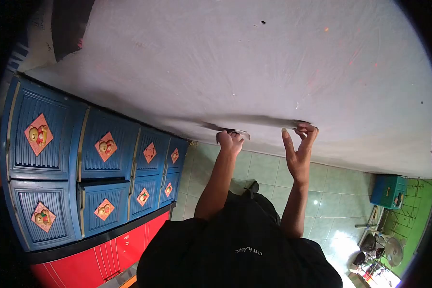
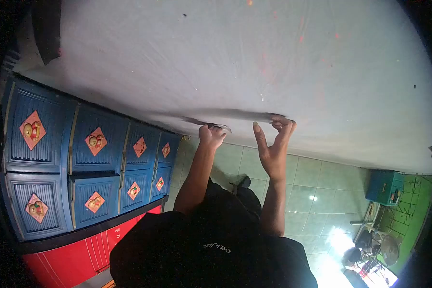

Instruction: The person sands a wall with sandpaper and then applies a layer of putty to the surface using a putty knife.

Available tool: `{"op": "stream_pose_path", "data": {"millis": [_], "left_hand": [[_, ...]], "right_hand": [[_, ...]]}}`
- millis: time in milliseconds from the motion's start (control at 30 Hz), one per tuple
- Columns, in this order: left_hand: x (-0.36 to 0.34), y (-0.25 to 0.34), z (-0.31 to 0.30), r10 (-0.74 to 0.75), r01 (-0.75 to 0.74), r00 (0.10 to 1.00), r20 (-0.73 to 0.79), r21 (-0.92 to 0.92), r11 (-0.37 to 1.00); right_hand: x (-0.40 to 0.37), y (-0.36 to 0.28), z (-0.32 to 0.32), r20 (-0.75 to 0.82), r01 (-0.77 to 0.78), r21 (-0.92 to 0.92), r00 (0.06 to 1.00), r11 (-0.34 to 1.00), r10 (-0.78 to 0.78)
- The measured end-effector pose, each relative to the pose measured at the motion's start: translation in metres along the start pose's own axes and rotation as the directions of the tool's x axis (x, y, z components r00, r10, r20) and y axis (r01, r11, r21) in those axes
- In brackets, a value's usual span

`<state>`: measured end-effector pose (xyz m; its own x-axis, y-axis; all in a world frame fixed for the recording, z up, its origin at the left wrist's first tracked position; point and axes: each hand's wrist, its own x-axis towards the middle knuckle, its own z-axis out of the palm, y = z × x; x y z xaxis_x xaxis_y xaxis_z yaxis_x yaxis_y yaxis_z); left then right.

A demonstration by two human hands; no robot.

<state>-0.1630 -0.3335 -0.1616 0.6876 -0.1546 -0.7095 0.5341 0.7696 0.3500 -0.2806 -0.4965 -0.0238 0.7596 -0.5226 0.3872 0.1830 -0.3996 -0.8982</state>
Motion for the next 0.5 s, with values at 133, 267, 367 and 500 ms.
{"op": "stream_pose_path", "data": {"millis": [133,267,367,500], "left_hand": [[-0.015,-0.003,-0.008,-0.047,0.049,0.991,0.129,-0.007,0.999],[-0.049,0.0,0.018,0.032,-0.042,0.991,0.132,0.08,0.996],[0.007,-0.004,0.0,-0.015,0.013,0.996,-0.088,-0.023,1.0],[-0.02,-0.007,0.003,-0.108,0.108,0.994,0.02,0.01,0.994]], "right_hand": [[0.004,-0.002,-0.003,0.005,-0.009,-0.024,1.0,1.0,0.009],[0.001,-0.002,-0.005,0.03,-0.018,-0.018,0.999,1.0,0.019],[0.001,-0.002,-0.006,0.037,-0.02,-0.018,0.999,1.0,0.021],[0.002,-0.004,-0.008,0.06,-0.045,-0.019,0.997,0.999,0.046]]}}
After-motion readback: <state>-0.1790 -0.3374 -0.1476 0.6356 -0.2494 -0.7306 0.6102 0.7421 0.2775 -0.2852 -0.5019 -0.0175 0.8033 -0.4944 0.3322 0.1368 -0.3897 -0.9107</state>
